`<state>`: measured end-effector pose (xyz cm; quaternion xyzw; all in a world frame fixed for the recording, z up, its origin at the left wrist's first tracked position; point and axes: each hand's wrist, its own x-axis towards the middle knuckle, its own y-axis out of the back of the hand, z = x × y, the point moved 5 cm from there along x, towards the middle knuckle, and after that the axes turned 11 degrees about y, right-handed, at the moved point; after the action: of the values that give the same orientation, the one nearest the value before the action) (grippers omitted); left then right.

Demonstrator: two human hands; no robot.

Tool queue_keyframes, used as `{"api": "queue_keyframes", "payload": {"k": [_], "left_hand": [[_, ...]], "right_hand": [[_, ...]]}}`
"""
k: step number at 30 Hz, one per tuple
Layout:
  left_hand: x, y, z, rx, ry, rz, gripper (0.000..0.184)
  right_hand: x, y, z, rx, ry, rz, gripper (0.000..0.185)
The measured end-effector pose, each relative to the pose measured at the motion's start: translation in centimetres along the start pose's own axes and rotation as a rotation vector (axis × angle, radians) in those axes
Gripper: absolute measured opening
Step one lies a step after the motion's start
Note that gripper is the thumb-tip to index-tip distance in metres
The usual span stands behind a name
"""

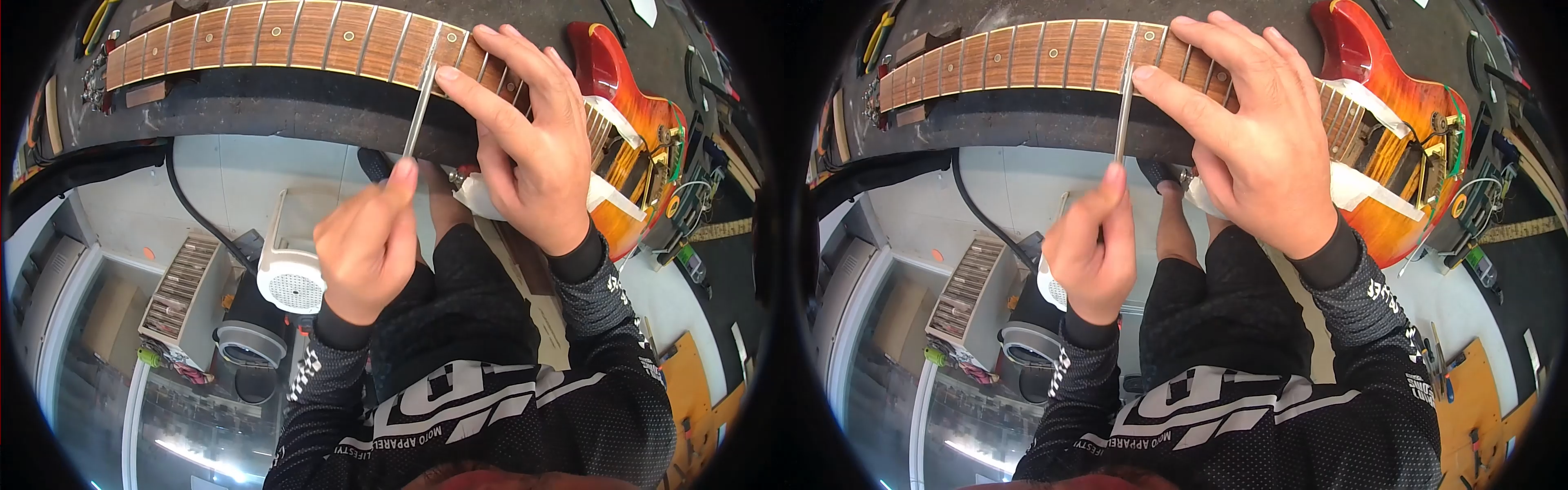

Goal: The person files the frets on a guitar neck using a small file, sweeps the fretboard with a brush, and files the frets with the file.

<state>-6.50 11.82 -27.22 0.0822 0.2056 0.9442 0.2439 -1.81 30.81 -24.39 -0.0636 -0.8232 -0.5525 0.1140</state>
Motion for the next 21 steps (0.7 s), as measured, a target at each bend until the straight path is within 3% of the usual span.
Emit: {"api": "queue_keyframes", "payload": {"k": [4,8,15,21], "left_hand": [[3.8,-2.0,0.0,-0.118,0.020,0.010,0.058],[-0.9,0.4,0.0,0.041,0.048,-0.022,0.060],[4.5,-2.2,0.1,-0.100,0.012,0.004,0.043],[0.6,-0.7,0.2,-0.022,0.029,-0.003,0.043]], "right_hand": [[-0.1,-0.2,-0.1,-0.020,0.020,0.027,0.073],[-0.3,0.0,0.3,0.035,-0.015,-0.002,0.072],[-0.1,-0.1,0.0,-0.014,-0.003,0.029,0.071],[0.0,0.0,-0.1,0.004,0.009,0.014,0.069]]}}
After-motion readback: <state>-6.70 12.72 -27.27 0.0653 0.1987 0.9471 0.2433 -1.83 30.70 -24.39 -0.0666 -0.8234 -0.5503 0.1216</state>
